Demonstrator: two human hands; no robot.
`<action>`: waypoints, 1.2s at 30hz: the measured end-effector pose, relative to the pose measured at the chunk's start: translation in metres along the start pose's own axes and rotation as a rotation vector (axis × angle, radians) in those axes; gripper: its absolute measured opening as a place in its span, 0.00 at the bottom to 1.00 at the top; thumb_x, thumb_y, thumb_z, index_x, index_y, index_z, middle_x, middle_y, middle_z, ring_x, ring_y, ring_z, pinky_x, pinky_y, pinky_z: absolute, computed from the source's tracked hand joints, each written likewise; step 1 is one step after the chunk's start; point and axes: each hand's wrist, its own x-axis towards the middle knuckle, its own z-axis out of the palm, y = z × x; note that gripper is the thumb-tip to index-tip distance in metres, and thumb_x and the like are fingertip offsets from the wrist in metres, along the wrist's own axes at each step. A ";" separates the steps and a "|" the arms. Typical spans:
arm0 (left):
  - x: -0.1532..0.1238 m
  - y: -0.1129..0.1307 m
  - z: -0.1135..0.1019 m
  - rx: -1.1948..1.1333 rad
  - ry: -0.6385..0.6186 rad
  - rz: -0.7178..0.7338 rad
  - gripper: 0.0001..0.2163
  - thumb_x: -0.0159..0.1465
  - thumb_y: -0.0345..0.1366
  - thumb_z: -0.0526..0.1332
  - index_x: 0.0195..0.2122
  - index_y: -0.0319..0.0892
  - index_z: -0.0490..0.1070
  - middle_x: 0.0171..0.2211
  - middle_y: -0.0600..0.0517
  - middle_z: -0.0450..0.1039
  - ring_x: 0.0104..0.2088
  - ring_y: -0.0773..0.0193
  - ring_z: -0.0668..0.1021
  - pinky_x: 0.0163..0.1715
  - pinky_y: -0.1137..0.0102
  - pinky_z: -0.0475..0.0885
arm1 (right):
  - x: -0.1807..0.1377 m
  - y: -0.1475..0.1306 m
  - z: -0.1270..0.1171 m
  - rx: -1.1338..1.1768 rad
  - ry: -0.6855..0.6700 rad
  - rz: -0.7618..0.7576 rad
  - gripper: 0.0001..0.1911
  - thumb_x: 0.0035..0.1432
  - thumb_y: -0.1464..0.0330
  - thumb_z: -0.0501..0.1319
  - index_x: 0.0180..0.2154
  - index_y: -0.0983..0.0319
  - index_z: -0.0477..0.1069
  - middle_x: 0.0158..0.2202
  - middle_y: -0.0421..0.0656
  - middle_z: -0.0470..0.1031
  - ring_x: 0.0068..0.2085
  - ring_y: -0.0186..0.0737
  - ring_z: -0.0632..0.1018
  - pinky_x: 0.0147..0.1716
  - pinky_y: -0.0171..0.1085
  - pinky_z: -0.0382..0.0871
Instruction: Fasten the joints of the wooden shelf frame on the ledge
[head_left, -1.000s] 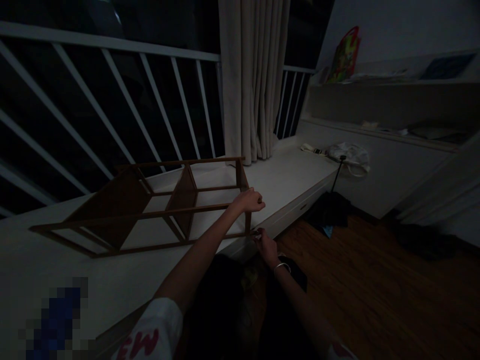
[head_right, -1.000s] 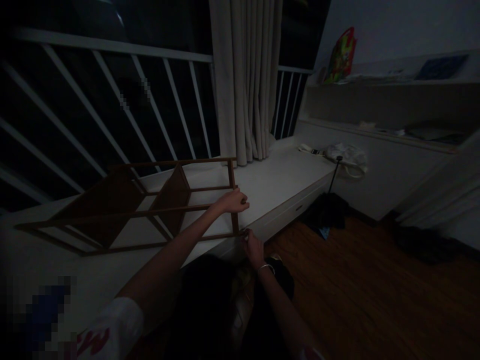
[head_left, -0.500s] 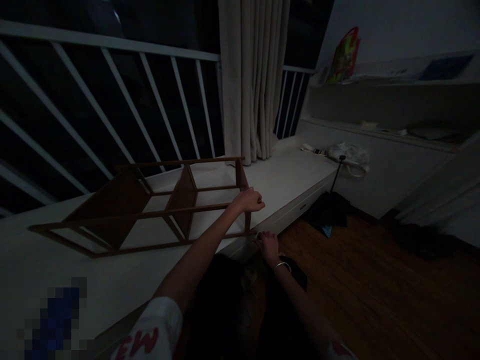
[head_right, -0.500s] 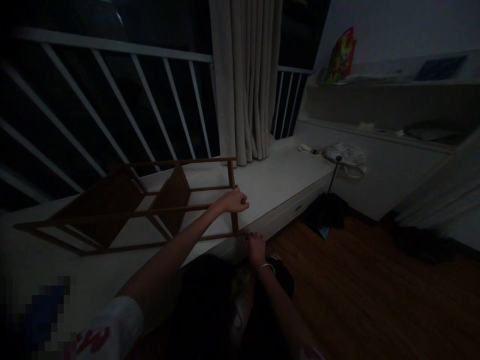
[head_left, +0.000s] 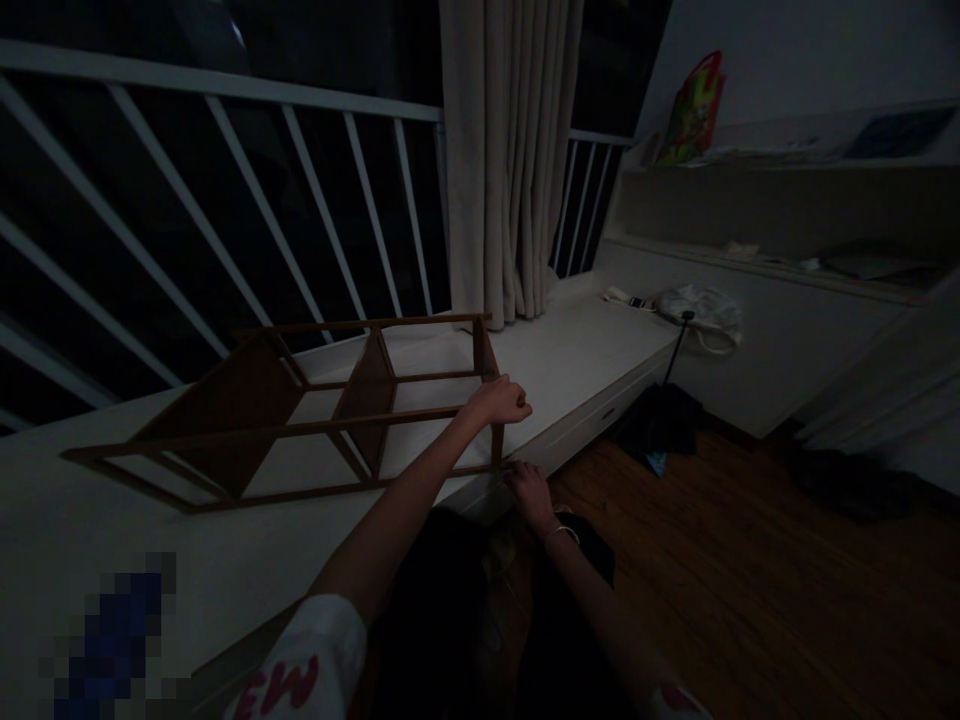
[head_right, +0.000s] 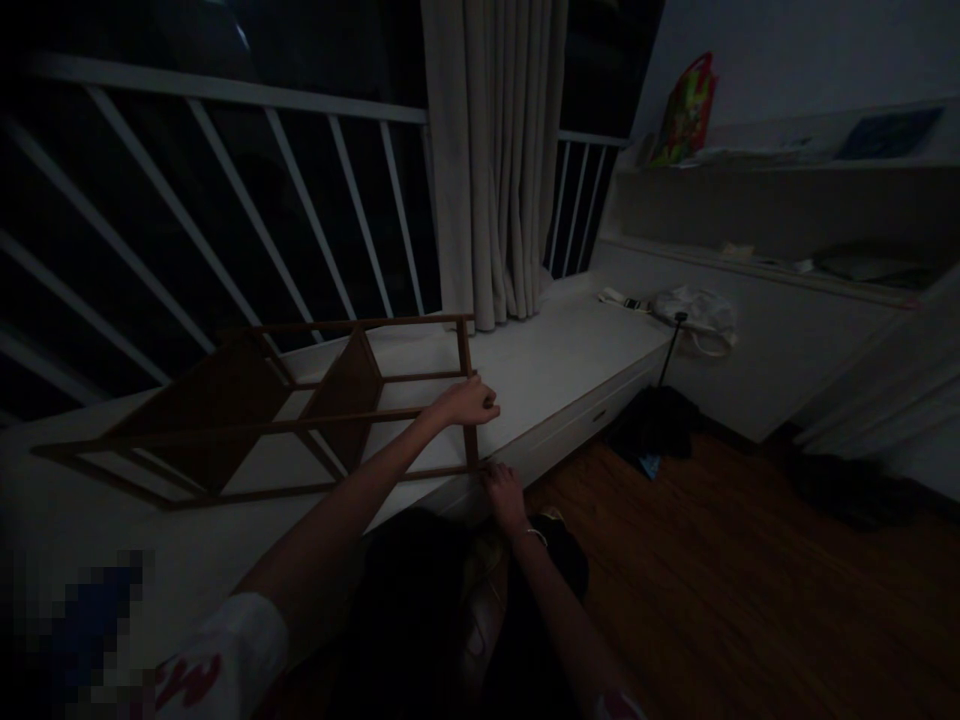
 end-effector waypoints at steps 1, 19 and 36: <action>0.000 0.000 0.000 -0.001 0.000 -0.001 0.17 0.56 0.46 0.51 0.33 0.42 0.74 0.34 0.45 0.71 0.39 0.59 0.74 0.34 0.70 0.67 | 0.000 0.000 0.001 -0.002 -0.007 0.005 0.12 0.59 0.71 0.50 0.42 0.60 0.68 0.47 0.49 0.66 0.46 0.44 0.65 0.44 0.42 0.55; 0.002 -0.001 0.001 -0.001 -0.013 -0.010 0.16 0.56 0.46 0.51 0.33 0.41 0.74 0.34 0.45 0.71 0.39 0.59 0.73 0.35 0.70 0.67 | 0.011 0.002 0.021 0.454 -0.138 0.154 0.12 0.60 0.70 0.50 0.42 0.64 0.68 0.40 0.49 0.74 0.42 0.39 0.74 0.40 0.32 0.63; 0.001 -0.003 0.002 -0.012 -0.002 0.002 0.17 0.56 0.47 0.51 0.34 0.42 0.73 0.35 0.45 0.71 0.40 0.58 0.73 0.36 0.69 0.67 | 0.005 -0.008 0.014 0.372 -0.154 0.233 0.15 0.56 0.72 0.51 0.46 0.65 0.63 0.37 0.50 0.74 0.40 0.41 0.75 0.37 0.33 0.62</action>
